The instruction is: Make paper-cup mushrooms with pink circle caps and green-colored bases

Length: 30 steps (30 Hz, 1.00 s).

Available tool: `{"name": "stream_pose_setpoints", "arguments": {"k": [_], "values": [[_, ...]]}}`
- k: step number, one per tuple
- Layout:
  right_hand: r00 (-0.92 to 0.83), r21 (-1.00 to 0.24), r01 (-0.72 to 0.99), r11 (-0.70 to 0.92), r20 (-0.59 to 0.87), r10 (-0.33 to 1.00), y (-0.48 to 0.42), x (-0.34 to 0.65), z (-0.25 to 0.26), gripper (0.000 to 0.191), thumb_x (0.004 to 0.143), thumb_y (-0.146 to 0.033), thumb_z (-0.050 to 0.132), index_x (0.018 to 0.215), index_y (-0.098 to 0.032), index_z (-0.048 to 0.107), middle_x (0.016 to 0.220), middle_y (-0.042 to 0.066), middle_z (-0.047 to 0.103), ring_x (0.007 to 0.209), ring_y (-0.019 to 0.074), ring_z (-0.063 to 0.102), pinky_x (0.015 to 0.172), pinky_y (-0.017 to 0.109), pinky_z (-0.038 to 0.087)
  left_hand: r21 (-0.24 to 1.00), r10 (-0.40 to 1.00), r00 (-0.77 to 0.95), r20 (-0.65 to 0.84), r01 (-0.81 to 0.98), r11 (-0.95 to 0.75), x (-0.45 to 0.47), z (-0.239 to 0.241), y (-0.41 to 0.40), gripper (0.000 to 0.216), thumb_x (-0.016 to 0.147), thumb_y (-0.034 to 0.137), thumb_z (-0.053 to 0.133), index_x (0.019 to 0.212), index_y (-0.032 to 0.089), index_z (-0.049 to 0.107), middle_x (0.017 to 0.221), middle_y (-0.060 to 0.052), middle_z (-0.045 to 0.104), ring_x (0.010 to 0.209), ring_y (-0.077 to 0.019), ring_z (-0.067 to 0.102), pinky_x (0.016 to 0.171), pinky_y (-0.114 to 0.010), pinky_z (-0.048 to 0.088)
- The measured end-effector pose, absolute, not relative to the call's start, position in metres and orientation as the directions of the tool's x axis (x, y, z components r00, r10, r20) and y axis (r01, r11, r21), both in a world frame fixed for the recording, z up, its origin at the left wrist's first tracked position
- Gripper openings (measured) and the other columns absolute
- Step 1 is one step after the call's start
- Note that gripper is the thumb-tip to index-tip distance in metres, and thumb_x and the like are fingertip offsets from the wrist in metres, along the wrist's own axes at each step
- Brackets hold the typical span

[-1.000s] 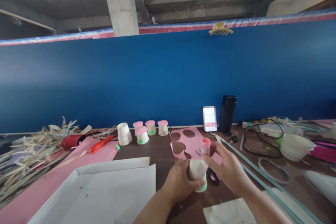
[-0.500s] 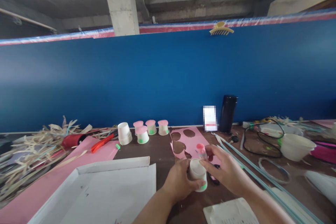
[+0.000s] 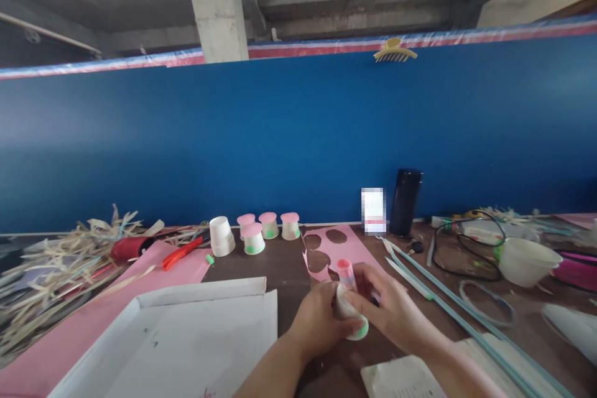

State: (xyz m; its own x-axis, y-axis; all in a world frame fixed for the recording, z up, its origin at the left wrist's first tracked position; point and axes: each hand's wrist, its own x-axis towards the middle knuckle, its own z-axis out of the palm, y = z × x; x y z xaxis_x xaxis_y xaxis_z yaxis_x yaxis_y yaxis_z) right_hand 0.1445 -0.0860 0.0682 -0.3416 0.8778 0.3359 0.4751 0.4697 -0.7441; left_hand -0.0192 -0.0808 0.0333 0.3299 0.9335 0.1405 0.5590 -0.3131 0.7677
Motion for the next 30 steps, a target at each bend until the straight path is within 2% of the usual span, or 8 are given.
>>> {"name": "stream_pose_setpoints", "arguments": {"k": [4,17,21,25,30], "values": [[-0.31,-0.748,0.474,0.464,0.352,0.883,-0.084,0.14,0.064,0.022,0.085,-0.035,0.052,0.103,-0.024,0.055,0.081,-0.002,0.061,0.072,0.0128,0.055,0.064,0.024,0.041,0.768,0.932,0.322,0.163,0.551,-0.325,-0.018,0.033,-0.081,0.043,0.063,0.033,0.07,0.103,0.021,0.061,0.104,-0.004,0.064,0.094,-0.0231,0.057,0.085,-0.034,0.044],[-0.134,-0.7,0.58,0.417,0.423,0.896,-0.08,0.129,0.056,0.022,0.083,-0.039,0.05,0.098,-0.023,0.056,0.079,0.001,0.064,0.069,0.0172,0.06,0.062,0.028,0.044,0.777,0.93,0.288,0.229,0.521,-0.353,-0.018,0.025,-0.077,0.044,0.063,0.03,0.07,0.105,0.021,0.062,0.105,-0.005,0.065,0.093,-0.0221,0.057,0.083,-0.03,0.044],[-0.079,-0.655,0.646,0.392,0.453,0.888,-0.077,0.13,0.054,0.022,0.083,-0.041,0.052,0.096,-0.024,0.056,0.083,0.001,0.065,0.072,0.0178,0.061,0.064,0.028,0.044,0.772,0.929,0.29,0.228,0.528,-0.354,-0.018,0.025,-0.077,0.045,0.062,0.034,0.071,0.104,0.021,0.062,0.102,-0.005,0.065,0.091,-0.0219,0.058,0.08,-0.03,0.044],[-0.09,-0.581,0.683,0.442,0.534,0.841,-0.075,0.131,0.055,0.019,0.083,-0.039,0.052,0.093,-0.024,0.057,0.086,0.002,0.064,0.078,0.0181,0.06,0.067,0.028,0.044,0.757,0.926,0.295,0.235,0.543,-0.365,-0.019,0.023,-0.077,0.043,0.062,0.038,0.071,0.101,0.021,0.063,0.099,-0.004,0.065,0.089,-0.0215,0.057,0.077,-0.03,0.044],[-0.069,-0.534,0.728,0.43,0.566,0.821,-0.073,0.136,0.055,0.024,0.082,-0.04,0.054,0.098,-0.022,0.056,0.088,0.004,0.063,0.078,0.019,0.058,0.069,0.03,0.044,0.751,0.935,0.29,0.205,0.565,-0.34,-0.019,0.023,-0.078,0.046,0.06,0.041,0.073,0.101,0.022,0.062,0.098,-0.004,0.065,0.088,-0.0219,0.058,0.073,-0.03,0.044]]}}
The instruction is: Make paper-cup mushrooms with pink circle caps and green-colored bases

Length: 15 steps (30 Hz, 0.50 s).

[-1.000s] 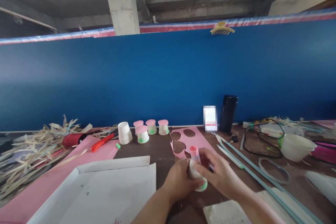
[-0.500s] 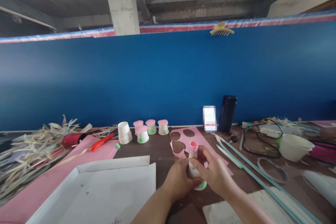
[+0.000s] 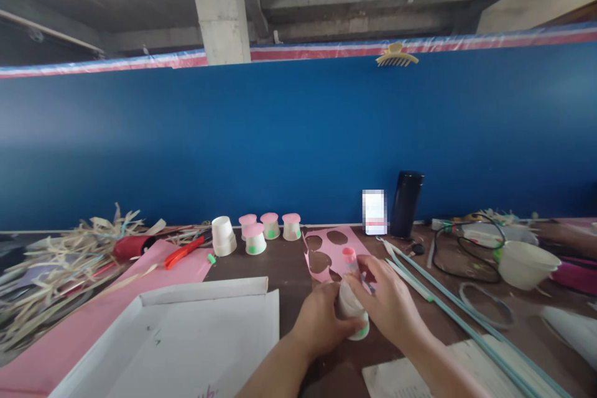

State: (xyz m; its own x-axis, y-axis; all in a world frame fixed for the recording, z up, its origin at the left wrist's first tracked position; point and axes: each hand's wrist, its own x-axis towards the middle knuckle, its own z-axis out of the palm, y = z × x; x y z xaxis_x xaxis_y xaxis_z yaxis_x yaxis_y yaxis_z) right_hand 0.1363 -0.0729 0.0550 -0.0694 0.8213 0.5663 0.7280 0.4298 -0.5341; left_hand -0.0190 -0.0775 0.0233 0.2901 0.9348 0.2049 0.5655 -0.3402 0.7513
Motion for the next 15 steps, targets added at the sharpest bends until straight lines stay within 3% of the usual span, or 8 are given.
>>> {"name": "stream_pose_setpoints", "arguments": {"k": [8,15], "values": [[-0.12,-0.615,0.687,0.388,0.43,0.895,-0.076,0.144,0.062,0.021,0.082,-0.044,0.052,0.086,-0.023,0.057,0.072,-0.001,0.059,0.064,0.015,0.053,0.058,0.026,0.041,0.743,0.946,0.278,0.168,0.595,-0.307,-0.019,0.028,-0.08,0.048,0.061,0.043,0.072,0.103,0.022,0.062,0.102,-0.004,0.064,0.089,-0.0223,0.057,0.075,-0.03,0.043],[-0.222,-0.771,0.503,0.39,0.321,0.921,-0.083,0.142,0.068,0.02,0.082,-0.04,0.055,0.091,-0.022,0.059,0.076,-0.001,0.061,0.067,0.0138,0.054,0.059,0.025,0.042,0.774,0.938,0.296,0.182,0.545,-0.322,-0.019,0.03,-0.081,0.047,0.061,0.038,0.073,0.105,0.024,0.062,0.103,-0.003,0.064,0.092,-0.0222,0.057,0.08,-0.03,0.043]]}}
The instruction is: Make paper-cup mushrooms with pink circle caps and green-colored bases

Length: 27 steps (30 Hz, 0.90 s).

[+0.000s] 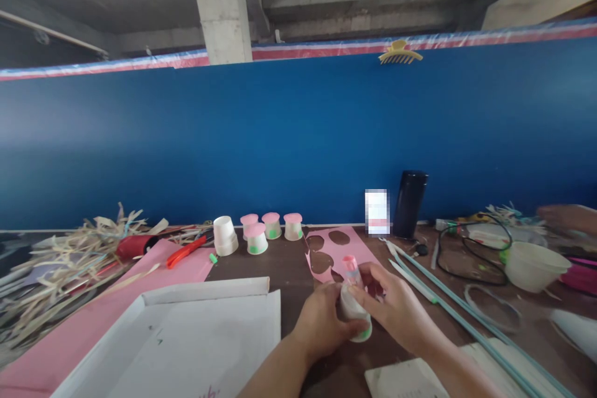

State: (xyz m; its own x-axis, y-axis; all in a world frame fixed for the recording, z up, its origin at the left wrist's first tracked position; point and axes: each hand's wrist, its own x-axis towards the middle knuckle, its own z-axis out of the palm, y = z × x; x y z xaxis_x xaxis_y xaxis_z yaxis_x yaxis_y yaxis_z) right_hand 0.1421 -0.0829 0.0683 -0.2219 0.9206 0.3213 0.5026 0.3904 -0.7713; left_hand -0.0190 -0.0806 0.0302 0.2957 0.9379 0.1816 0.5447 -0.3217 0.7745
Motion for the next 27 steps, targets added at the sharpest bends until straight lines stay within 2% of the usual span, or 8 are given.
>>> {"name": "stream_pose_setpoints", "arguments": {"k": [5,7,9,12,18,22,25,27], "values": [[-0.2,-0.958,0.168,0.233,0.198,0.96,-0.08,0.146,0.068,0.034,0.082,-0.049,0.053,0.1,-0.02,0.056,0.075,0.0,0.06,0.045,0.0071,0.043,0.041,0.022,0.037,0.765,0.936,0.29,0.199,0.552,-0.333,-0.019,0.03,-0.081,0.048,0.06,0.039,0.074,0.103,0.023,0.062,0.101,-0.003,0.064,0.089,-0.0221,0.057,0.078,-0.031,0.043],[-0.167,-0.983,0.053,0.173,0.162,0.972,-0.078,0.15,0.067,0.036,0.082,-0.051,0.053,0.1,-0.02,0.055,0.073,0.0,0.06,0.039,0.0052,0.037,0.034,0.02,0.032,0.756,0.939,0.289,0.185,0.568,-0.324,-0.019,0.029,-0.08,0.048,0.059,0.04,0.073,0.103,0.023,0.062,0.1,-0.003,0.064,0.088,-0.0222,0.057,0.077,-0.031,0.043],[-0.134,-0.986,-0.013,0.166,0.167,0.977,-0.076,0.154,0.068,0.033,0.082,-0.05,0.054,0.096,-0.02,0.055,0.075,0.001,0.06,0.043,0.0066,0.044,0.036,0.02,0.036,0.75,0.941,0.285,0.184,0.578,-0.322,-0.018,0.029,-0.08,0.047,0.059,0.041,0.073,0.101,0.022,0.063,0.099,-0.004,0.064,0.088,-0.0225,0.057,0.076,-0.031,0.044],[-0.096,-0.981,-0.007,0.194,0.193,0.976,-0.074,0.16,0.07,0.029,0.081,-0.047,0.057,0.088,-0.02,0.054,0.073,0.0,0.059,0.054,0.0097,0.052,0.045,0.021,0.043,0.751,0.936,0.272,0.225,0.564,-0.344,-0.018,0.027,-0.079,0.046,0.059,0.039,0.073,0.101,0.022,0.063,0.099,-0.004,0.064,0.089,-0.0225,0.057,0.079,-0.032,0.043],[-0.089,-0.968,0.096,0.231,0.223,0.971,-0.074,0.164,0.074,0.035,0.077,-0.055,0.057,0.085,-0.02,0.055,0.068,0.001,0.06,0.051,0.0122,0.054,0.043,0.024,0.042,0.747,0.925,0.219,0.31,0.546,-0.379,-0.018,0.024,-0.077,0.047,0.06,0.035,0.074,0.104,0.023,0.061,0.105,-0.004,0.063,0.095,-0.0223,0.055,0.085,-0.033,0.042],[-0.085,-0.965,0.111,0.239,0.231,0.969,-0.074,0.162,0.071,0.039,0.077,-0.054,0.057,0.095,-0.019,0.056,0.07,0.001,0.062,0.048,0.0113,0.053,0.041,0.023,0.042,0.725,0.921,0.179,0.346,0.572,-0.384,-0.018,0.02,-0.075,0.047,0.062,0.037,0.072,0.104,0.021,0.06,0.108,-0.006,0.062,0.1,-0.0243,0.054,0.089,-0.035,0.042],[-0.104,-0.963,0.153,0.222,0.208,0.973,-0.075,0.162,0.068,0.035,0.079,-0.053,0.055,0.092,-0.02,0.055,0.066,-0.001,0.06,0.04,0.0091,0.047,0.037,0.023,0.038,0.706,0.91,0.16,0.382,0.586,-0.399,-0.019,0.017,-0.074,0.051,0.062,0.037,0.072,0.107,0.019,0.059,0.112,-0.008,0.061,0.107,-0.0263,0.052,0.094,-0.037,0.04],[-0.086,-0.935,0.234,0.265,0.251,0.964,-0.075,0.161,0.066,0.031,0.079,-0.051,0.056,0.087,-0.021,0.056,0.066,-0.001,0.06,0.045,0.0108,0.051,0.041,0.023,0.041,0.695,0.904,0.149,0.401,0.593,-0.406,-0.019,0.015,-0.074,0.053,0.062,0.038,0.072,0.11,0.018,0.058,0.113,-0.009,0.061,0.109,-0.0267,0.051,0.095,-0.038,0.039]]}}
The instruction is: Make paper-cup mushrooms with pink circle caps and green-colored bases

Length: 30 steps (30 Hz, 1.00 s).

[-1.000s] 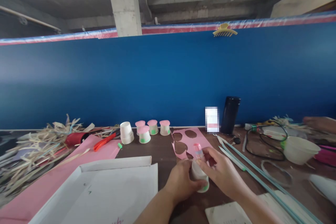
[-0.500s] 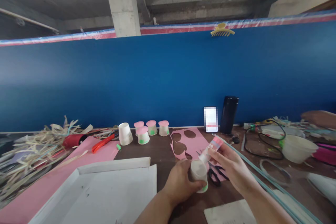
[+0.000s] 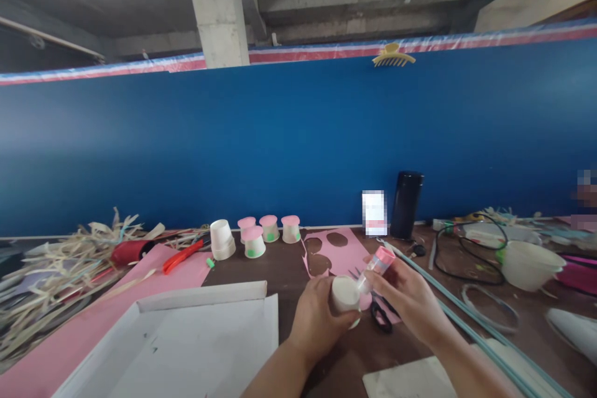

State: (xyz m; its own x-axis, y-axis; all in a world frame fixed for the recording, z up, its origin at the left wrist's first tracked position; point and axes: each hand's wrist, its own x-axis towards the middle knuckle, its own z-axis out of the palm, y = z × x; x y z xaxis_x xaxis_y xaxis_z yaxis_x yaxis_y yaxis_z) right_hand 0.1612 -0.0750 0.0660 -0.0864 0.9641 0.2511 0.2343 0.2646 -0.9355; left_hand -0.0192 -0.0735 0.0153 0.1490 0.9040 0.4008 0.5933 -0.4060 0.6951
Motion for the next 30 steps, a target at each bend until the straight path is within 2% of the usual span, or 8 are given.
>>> {"name": "stream_pose_setpoints", "arguments": {"k": [3,7,14,17,22,25,27,30], "values": [[-0.073,-0.89,0.332,0.312,0.305,0.949,-0.076,0.159,0.064,0.027,0.08,-0.048,0.056,0.087,-0.022,0.057,0.07,0.0,0.062,0.052,0.0126,0.055,0.046,0.023,0.044,0.685,0.905,0.133,0.404,0.611,-0.396,-0.02,0.015,-0.073,0.057,0.062,0.041,0.072,0.112,0.018,0.057,0.111,-0.01,0.061,0.107,-0.027,0.052,0.094,-0.039,0.04],[-0.138,-0.873,0.387,0.297,0.264,0.955,-0.077,0.157,0.062,0.026,0.082,-0.045,0.052,0.093,-0.022,0.056,0.071,-0.001,0.061,0.043,0.0093,0.049,0.04,0.022,0.039,0.669,0.9,0.117,0.42,0.63,-0.394,-0.019,0.016,-0.073,0.057,0.062,0.041,0.071,0.112,0.017,0.058,0.11,-0.011,0.062,0.105,-0.0273,0.054,0.093,-0.04,0.042],[-0.174,-0.797,0.466,0.384,0.343,0.923,-0.08,0.155,0.064,0.019,0.081,-0.038,0.056,0.088,-0.021,0.058,0.07,-0.001,0.058,0.056,0.0116,0.052,0.048,0.021,0.041,0.637,0.873,0.098,0.478,0.645,-0.422,-0.018,0.008,-0.071,0.053,0.061,0.035,0.071,0.11,0.018,0.059,0.114,-0.01,0.061,0.107,-0.0281,0.054,0.094,-0.042,0.042],[-0.163,-0.82,0.425,0.383,0.347,0.923,-0.08,0.154,0.061,0.02,0.08,-0.039,0.058,0.087,-0.02,0.058,0.071,0.0,0.058,0.059,0.0123,0.053,0.047,0.021,0.041,0.656,0.889,0.07,0.452,0.65,-0.384,-0.018,0.009,-0.071,0.055,0.062,0.037,0.07,0.113,0.018,0.058,0.114,-0.011,0.061,0.108,-0.0285,0.054,0.094,-0.042,0.042],[-0.09,-0.909,0.299,0.29,0.275,0.957,-0.078,0.155,0.059,0.024,0.083,-0.044,0.054,0.091,-0.022,0.055,0.064,-0.003,0.057,0.041,0.009,0.044,0.038,0.022,0.037,0.688,0.92,0.046,0.389,0.649,-0.324,-0.018,0.014,-0.071,0.055,0.063,0.042,0.069,0.111,0.016,0.06,0.111,-0.012,0.062,0.105,-0.0279,0.056,0.093,-0.039,0.043],[-0.062,-0.813,0.417,0.406,0.421,0.905,-0.077,0.155,0.059,0.019,0.08,-0.04,0.059,0.086,-0.022,0.055,0.07,-0.002,0.06,0.057,0.0132,0.055,0.053,0.024,0.045,0.693,0.928,0.06,0.367,0.648,-0.316,-0.019,0.016,-0.072,0.058,0.063,0.045,0.069,0.114,0.018,0.059,0.113,-0.011,0.062,0.107,-0.0274,0.054,0.094,-0.037,0.041],[-0.084,-0.722,0.506,0.471,0.503,0.86,-0.077,0.153,0.058,0.016,0.08,-0.037,0.06,0.084,-0.023,0.054,0.074,-0.001,0.06,0.066,0.0147,0.057,0.063,0.026,0.046,0.691,0.934,0.061,0.352,0.656,-0.303,-0.02,0.016,-0.073,0.058,0.065,0.046,0.068,0.114,0.018,0.059,0.113,-0.011,0.062,0.107,-0.0269,0.054,0.094,-0.036,0.041],[-0.125,-0.638,0.592,0.492,0.53,0.838,-0.077,0.15,0.056,0.013,0.08,-0.035,0.058,0.081,-0.023,0.053,0.074,-0.002,0.057,0.066,0.0141,0.054,0.063,0.026,0.043,0.678,0.939,0.057,0.339,0.678,-0.285,-0.02,0.017,-0.073,0.056,0.067,0.046,0.065,0.115,0.017,0.058,0.108,-0.011,0.063,0.103,-0.0262,0.055,0.09,-0.035,0.042]]}}
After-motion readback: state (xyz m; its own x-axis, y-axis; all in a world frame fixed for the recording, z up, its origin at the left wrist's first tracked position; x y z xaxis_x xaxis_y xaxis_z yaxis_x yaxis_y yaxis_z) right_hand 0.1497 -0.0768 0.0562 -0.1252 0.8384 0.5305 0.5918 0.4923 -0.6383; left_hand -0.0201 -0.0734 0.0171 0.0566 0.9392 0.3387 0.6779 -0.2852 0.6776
